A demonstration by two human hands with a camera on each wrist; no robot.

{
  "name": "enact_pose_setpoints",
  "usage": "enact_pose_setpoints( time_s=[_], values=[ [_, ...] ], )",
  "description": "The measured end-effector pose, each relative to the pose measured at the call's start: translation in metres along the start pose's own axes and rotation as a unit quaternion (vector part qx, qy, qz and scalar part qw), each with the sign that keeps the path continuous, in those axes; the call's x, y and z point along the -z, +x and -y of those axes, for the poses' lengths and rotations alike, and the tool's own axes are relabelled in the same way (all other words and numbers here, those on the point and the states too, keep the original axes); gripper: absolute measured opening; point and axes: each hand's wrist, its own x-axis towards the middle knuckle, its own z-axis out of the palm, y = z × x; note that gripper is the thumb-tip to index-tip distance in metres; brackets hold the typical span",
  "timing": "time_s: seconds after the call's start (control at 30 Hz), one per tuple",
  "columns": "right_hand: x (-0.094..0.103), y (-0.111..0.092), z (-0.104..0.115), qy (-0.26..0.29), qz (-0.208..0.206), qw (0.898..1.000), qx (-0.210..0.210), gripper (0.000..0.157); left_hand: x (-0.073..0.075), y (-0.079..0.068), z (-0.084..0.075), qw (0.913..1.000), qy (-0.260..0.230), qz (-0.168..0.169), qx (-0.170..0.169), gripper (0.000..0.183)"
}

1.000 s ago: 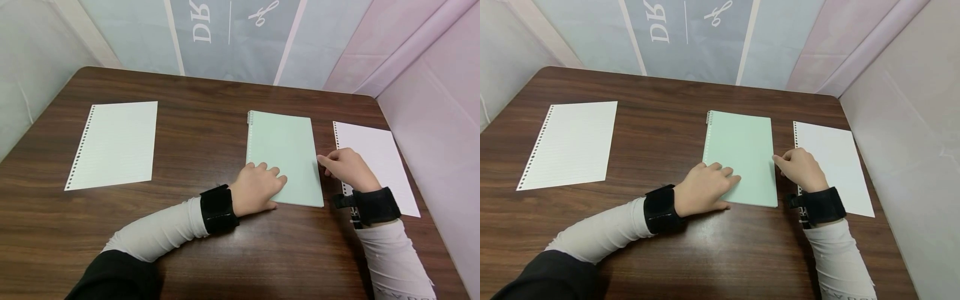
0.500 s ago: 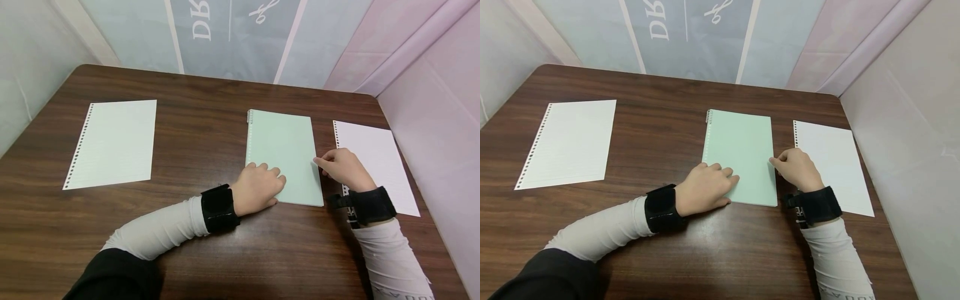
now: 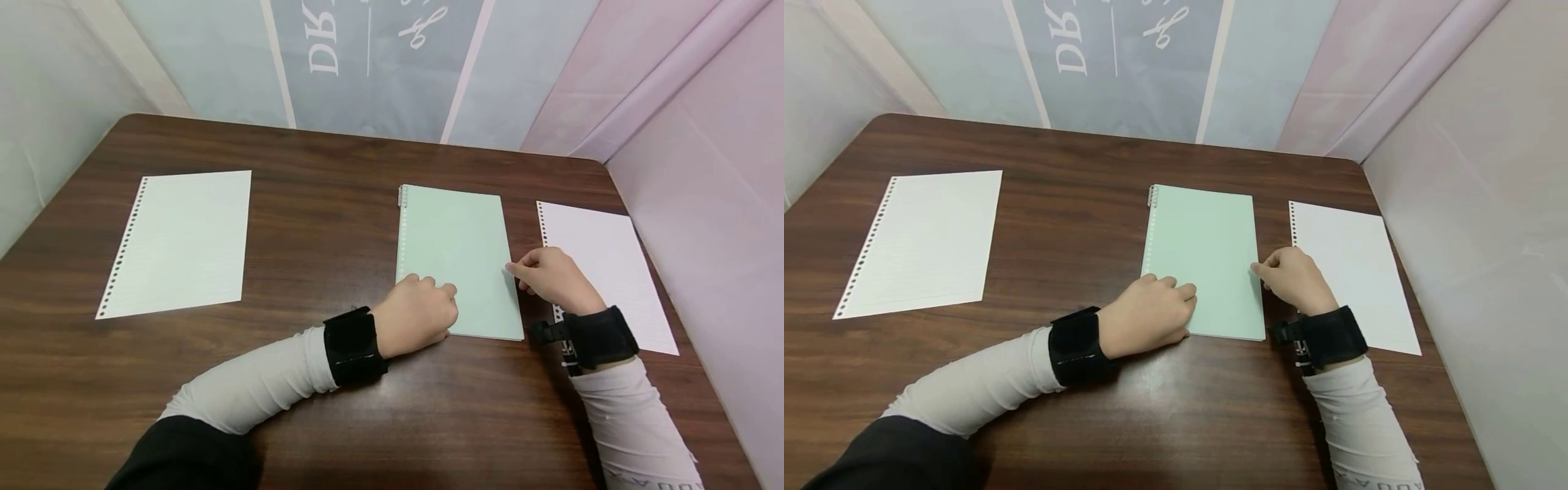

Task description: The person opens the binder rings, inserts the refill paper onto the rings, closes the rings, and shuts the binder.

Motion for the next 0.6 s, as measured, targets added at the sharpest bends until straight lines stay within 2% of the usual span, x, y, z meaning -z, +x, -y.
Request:
enact_pose_setpoints(
  time_s=[0.17,0.6],
  values=[
    [-0.0009,0.0004,-0.0021,0.01,0.004,1.0,0.0,0.036,-0.0016,-0.001,-0.0006,0.9999,0.001,-0.013,-0.004,0.016],
    [0.003,0.0039,-0.0084,0.061,0.024,0.998,0.002,0.034,0.0008,0.0011,-0.0001,0.9994,-0.026,0.023,0.002,0.017]
  ],
)
